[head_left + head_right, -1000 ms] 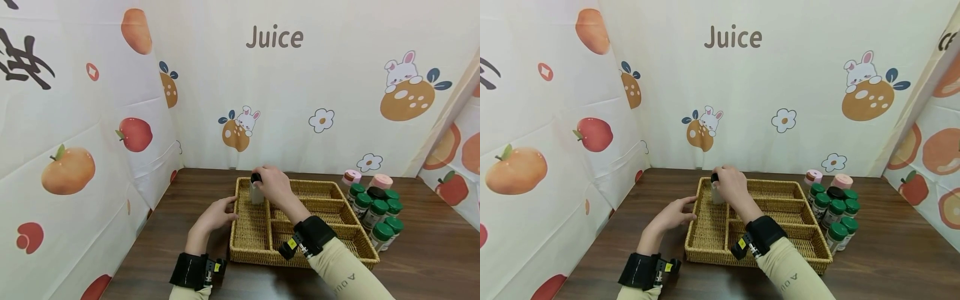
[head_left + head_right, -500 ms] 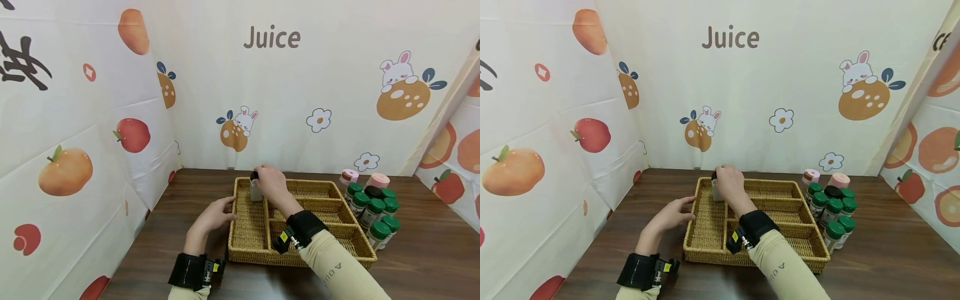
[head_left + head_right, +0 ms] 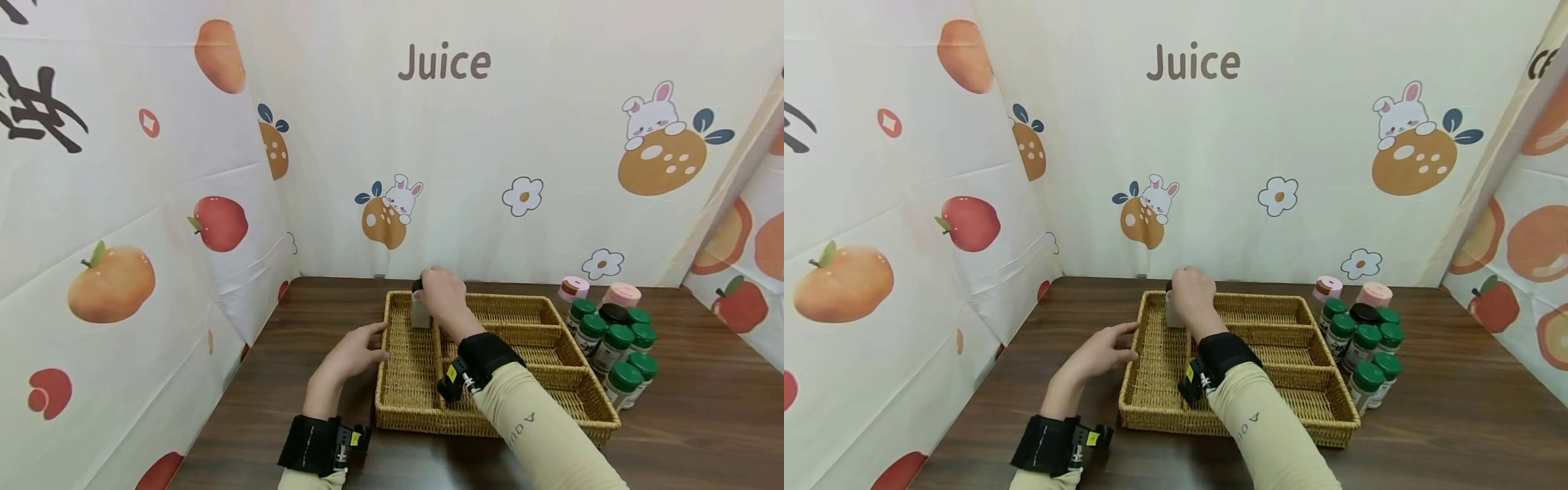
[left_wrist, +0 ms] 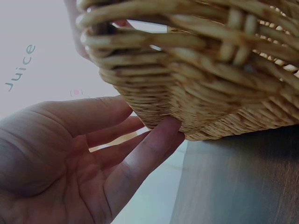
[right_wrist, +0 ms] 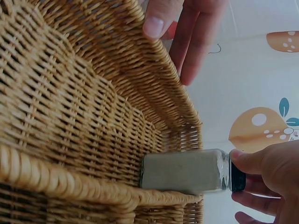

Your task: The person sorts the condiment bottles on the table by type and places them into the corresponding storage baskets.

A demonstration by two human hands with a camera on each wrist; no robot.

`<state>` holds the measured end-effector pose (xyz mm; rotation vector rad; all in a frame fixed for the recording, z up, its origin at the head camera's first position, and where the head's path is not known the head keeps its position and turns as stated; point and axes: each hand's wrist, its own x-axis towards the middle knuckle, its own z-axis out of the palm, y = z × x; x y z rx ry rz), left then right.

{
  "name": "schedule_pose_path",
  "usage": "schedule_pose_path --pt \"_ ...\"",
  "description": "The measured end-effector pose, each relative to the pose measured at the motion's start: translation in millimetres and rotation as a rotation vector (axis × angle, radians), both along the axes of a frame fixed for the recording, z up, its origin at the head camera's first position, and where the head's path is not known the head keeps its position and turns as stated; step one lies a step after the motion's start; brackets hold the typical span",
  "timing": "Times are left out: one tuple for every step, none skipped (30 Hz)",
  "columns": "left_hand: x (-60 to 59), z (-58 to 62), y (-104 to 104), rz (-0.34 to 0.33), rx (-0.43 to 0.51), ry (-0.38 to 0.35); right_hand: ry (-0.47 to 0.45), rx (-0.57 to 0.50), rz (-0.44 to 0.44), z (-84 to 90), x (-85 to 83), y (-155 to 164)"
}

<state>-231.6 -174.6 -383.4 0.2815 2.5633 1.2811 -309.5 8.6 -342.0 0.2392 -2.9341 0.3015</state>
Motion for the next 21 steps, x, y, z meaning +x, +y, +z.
schedule_pose_path --pt "0.0 -0.1 0.2 0.002 -0.001 -0.001 -0.01 0.002 -0.002 0.6 -0.5 -0.2" --pt "0.1 -0.3 0.4 0.005 -0.002 -0.002 -0.018 0.008 -0.004 1.1 -0.9 -0.3" --pt "0.1 -0.4 0.5 0.007 -0.001 -0.003 -0.023 0.014 -0.006 1.5 -1.3 -0.5" --pt "0.1 -0.5 0.6 0.007 0.0 -0.004 -0.031 0.017 -0.011 1.9 -1.6 -0.8" --pt "0.2 -0.5 0.7 0.007 0.0 -0.004 -0.036 0.019 -0.015 2.0 -2.0 -1.1" --pt "0.2 -0.5 0.7 0.007 0.002 -0.005 -0.039 0.021 -0.019 2.2 -2.5 -1.4" --pt "0.0 -0.4 1.2 0.005 -0.001 -0.001 -0.043 0.024 -0.024 2.6 -2.8 -1.3" --pt "-0.1 -0.3 1.6 0.002 -0.003 0.002 -0.047 0.026 -0.029 3.0 -3.0 -1.3" --pt "0.0 -0.1 1.8 0.002 0.0 0.0 -0.049 0.03 -0.03 3.6 -3.2 -1.6" --pt "0.0 0.1 1.7 0.001 -0.001 0.001 -0.051 0.035 -0.031 3.9 -3.3 -2.1" --pt "0.3 0.2 1.5 0.003 -0.001 0.002 -0.051 0.038 -0.031 3.8 -3.5 -2.6" --pt "0.3 0.4 1.2 0.004 -0.001 0.002 -0.054 0.042 -0.032 4.3 -3.3 -3.3" --pt "0.3 0.6 0.9 0.004 -0.003 0.004 -0.056 0.047 -0.034 4.4 -3.2 -3.9" --pt "0.4 0.7 0.7 0.006 -0.002 0.004 -0.059 0.051 -0.036 4.7 -3.4 -4.5" --pt "0.4 0.7 0.2 0.009 0.002 0.001 -0.064 0.057 -0.037 5.1 -3.8 -5.2" --pt "0.2 0.8 -0.1 0.011 0.0 0.003 -0.069 0.06 -0.041 5.5 -4.1 -6.0" --pt "0.2 0.8 -0.2 0.014 0.0 0.003 -0.078 0.061 -0.046 5.9 -4.5 -6.5" --pt "-0.2 0.6 -0.3 0.015 0.0 0.003 -0.088 0.065 -0.051 6.6 -4.8 -7.2" --pt "-0.3 0.2 -0.3 0.015 0.0 0.003 -0.095 0.07 -0.056 6.8 -5.5 -7.7" --pt "-0.5 -0.2 -0.3 0.017 0.001 0.003 -0.107 0.072 -0.062 7.3 -6.3 -8.2" --pt "-0.6 -0.6 -0.2 0.018 0.002 0.001 -0.115 0.075 -0.067 7.4 -6.7 -8.8"
